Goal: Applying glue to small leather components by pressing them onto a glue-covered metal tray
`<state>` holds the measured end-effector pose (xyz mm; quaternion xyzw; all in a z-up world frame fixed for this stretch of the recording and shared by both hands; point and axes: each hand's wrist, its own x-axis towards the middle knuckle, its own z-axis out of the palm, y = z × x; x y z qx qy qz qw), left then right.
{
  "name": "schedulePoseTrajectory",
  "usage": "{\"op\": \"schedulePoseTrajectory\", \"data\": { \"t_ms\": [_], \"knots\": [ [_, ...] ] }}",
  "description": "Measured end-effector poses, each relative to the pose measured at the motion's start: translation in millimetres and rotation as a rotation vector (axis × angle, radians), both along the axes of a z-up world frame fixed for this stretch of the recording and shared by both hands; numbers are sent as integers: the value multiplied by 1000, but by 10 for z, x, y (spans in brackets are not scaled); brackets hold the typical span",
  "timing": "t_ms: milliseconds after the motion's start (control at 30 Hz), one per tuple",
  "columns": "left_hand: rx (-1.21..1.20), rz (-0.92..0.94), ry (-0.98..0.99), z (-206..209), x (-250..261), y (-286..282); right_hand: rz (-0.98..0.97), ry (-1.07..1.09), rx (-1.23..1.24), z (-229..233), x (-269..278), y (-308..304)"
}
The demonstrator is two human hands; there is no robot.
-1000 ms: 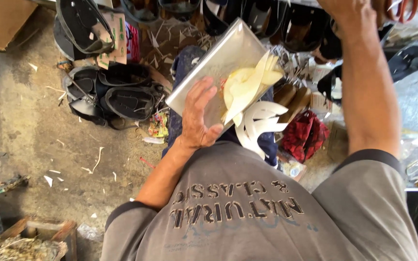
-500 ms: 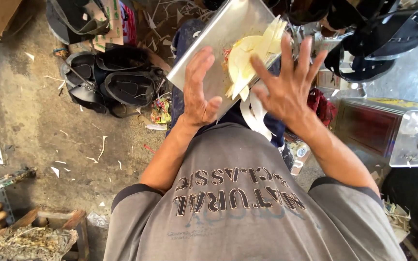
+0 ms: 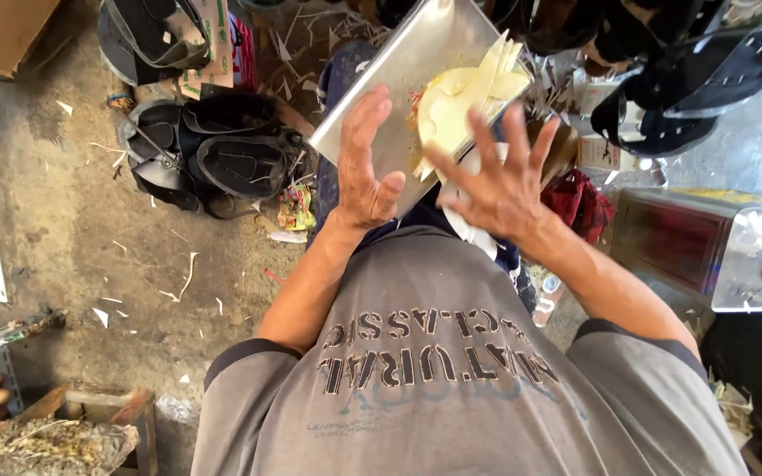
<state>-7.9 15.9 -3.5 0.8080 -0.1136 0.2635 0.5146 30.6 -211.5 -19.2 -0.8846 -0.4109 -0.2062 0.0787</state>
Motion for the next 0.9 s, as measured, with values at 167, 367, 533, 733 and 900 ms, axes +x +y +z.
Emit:
{"op": "schedulePoseTrajectory", "data": {
  "t_ms": [167,367,533,733,900],
  "knots": [
    [-33,-25,2,28,1,9,135,124,120,193,-30,-10],
    [-19,-14,-14,9,34,-25,-106,139,-95,200,329,141],
    [-10,-20,-16,7,13,14,158,150,127,462,531,153],
    [-17,-9,-26,-29,43,-24,-255,453,240,527,992,-64],
    [-23,-13,-23,-14,25,-4,-19,238,63,569,580,-125]
  ]
}}
